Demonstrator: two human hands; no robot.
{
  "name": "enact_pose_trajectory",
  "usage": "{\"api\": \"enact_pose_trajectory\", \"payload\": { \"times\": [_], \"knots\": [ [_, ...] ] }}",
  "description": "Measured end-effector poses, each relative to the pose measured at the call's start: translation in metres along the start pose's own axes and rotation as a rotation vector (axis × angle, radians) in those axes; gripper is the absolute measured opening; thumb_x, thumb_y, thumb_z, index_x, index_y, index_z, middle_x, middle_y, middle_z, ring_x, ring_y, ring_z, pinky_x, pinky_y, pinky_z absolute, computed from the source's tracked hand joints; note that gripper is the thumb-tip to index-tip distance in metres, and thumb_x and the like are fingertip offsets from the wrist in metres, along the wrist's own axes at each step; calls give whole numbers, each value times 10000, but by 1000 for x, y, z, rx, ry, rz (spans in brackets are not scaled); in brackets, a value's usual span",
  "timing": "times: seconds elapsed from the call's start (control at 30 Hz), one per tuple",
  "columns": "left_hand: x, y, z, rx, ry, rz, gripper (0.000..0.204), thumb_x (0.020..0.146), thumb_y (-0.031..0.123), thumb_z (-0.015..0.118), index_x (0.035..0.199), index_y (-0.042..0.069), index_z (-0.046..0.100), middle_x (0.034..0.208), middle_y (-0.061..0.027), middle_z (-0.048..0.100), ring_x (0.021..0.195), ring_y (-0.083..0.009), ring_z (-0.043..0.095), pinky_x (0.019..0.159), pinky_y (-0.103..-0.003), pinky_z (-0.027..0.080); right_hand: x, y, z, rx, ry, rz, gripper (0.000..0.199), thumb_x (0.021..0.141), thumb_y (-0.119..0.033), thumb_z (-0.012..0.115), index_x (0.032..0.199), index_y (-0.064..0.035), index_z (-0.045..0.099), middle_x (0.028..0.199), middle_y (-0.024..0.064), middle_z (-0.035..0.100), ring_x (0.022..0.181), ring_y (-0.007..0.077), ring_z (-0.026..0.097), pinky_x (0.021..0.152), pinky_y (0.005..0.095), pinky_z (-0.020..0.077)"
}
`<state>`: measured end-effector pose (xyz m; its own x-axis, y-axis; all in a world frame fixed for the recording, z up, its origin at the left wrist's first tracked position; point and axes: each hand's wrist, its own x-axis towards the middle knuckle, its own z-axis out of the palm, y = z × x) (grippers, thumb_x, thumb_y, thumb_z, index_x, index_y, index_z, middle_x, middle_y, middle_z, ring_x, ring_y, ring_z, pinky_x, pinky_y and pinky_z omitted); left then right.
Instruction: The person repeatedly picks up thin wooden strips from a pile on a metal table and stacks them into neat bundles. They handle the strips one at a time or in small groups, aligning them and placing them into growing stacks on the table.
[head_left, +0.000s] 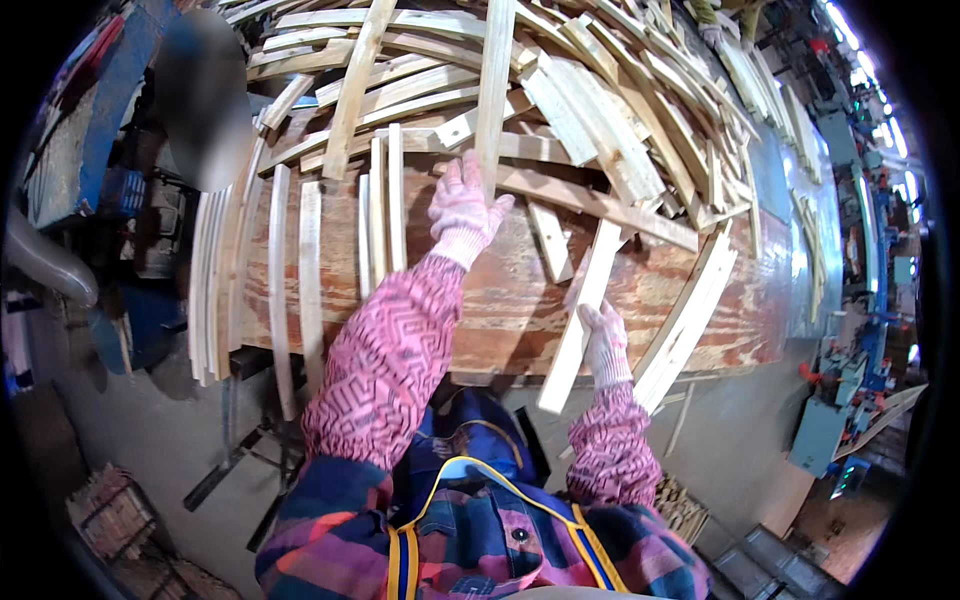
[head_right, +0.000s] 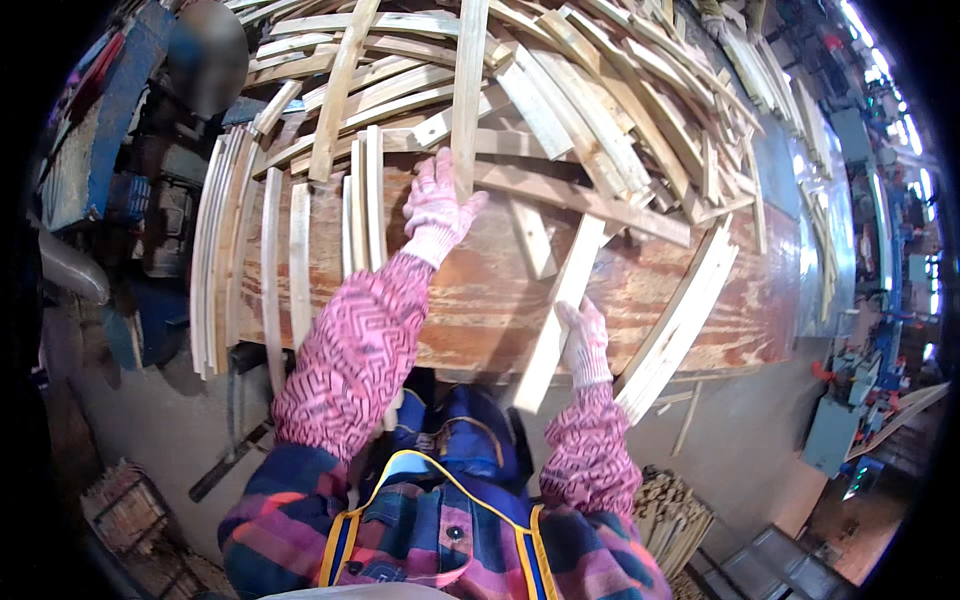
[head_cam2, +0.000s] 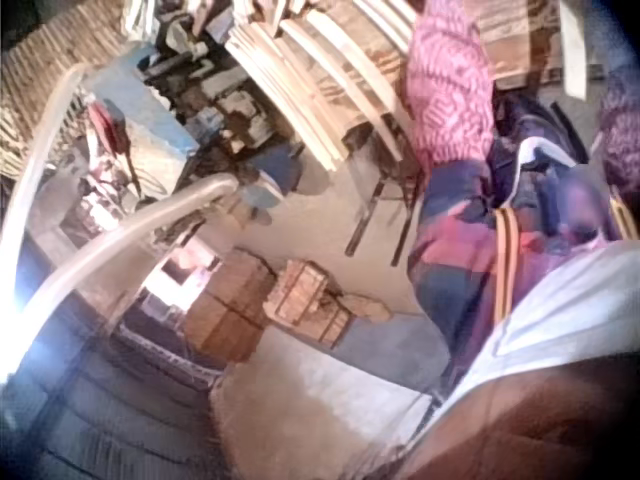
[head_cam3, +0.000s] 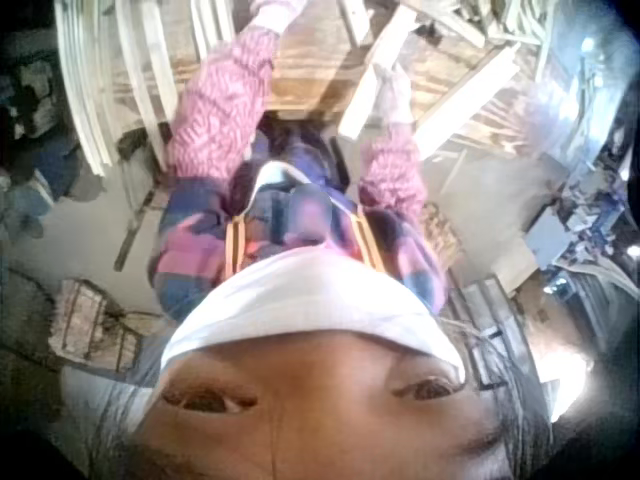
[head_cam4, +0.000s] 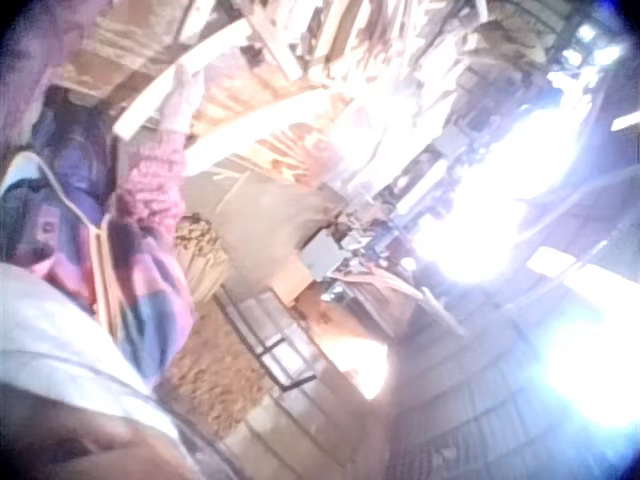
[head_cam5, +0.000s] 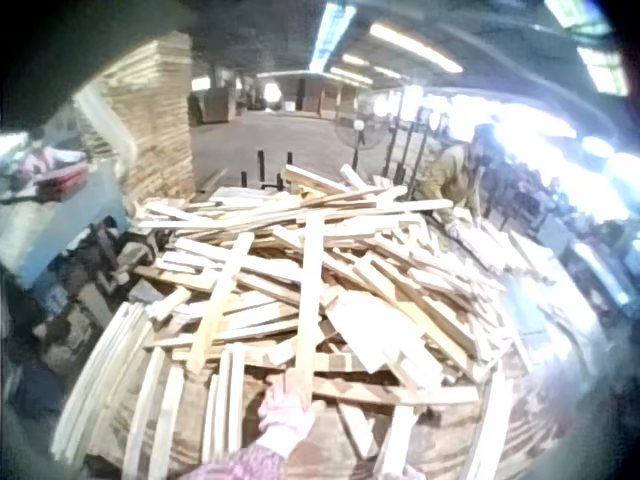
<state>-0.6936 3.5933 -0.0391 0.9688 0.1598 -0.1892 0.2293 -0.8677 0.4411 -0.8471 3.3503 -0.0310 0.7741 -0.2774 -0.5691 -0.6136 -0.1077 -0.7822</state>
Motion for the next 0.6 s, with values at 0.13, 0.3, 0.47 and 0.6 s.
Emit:
{"api": "enact_pose_trajectory", "payload": {
  "times": [0.13, 0.3, 0.47, 0.6],
  "knots": [
    [46, 13, 30, 38, -14, -151, 815, 822, 271, 702, 1485, 77, 268, 1341, -173, 497, 1139, -301, 578, 931, -473, 488, -8, 7, -27, 390, -146, 2, 367, 923, -80, 588, 1267, 44, 553, 1037, 60, 656, 872, 145, 622, 797, 269, 499],
    [-22, 1, -26, -1644, -596, -202, 432, 702, -40, 490, 1121, -39, 597, 835, -95, 660, 722, -176, 646, 682, -323, 560, 12, 31, -32, 409, -148, 67, 342, 923, -81, 588, 1245, 29, 560, 1015, 64, 650, 862, 156, 624, 785, 274, 511],
    [-59, -53, 9, -1836, -756, -111, 599, 650, -27, 532, 1248, -46, 496, 984, -233, 673, 871, -355, 700, 777, -474, 611, 15, 9, -1, 509, -188, 68, 248, 931, -156, 598, 1133, -13, 598, 949, 68, 643, 791, 172, 633, 699, 292, 532],
    [-81, -59, 7, -1884, -737, -157, 437, 846, 84, 561, 1266, -27, 511, 1021, -232, 663, 795, -334, 688, 659, -446, 599, -29, -25, -16, 363, -94, 80, 226, 917, -213, 616, 1039, -26, 653, 772, 28, 650, 623, 144, 616, 564, 272, 527]
  ]
}}
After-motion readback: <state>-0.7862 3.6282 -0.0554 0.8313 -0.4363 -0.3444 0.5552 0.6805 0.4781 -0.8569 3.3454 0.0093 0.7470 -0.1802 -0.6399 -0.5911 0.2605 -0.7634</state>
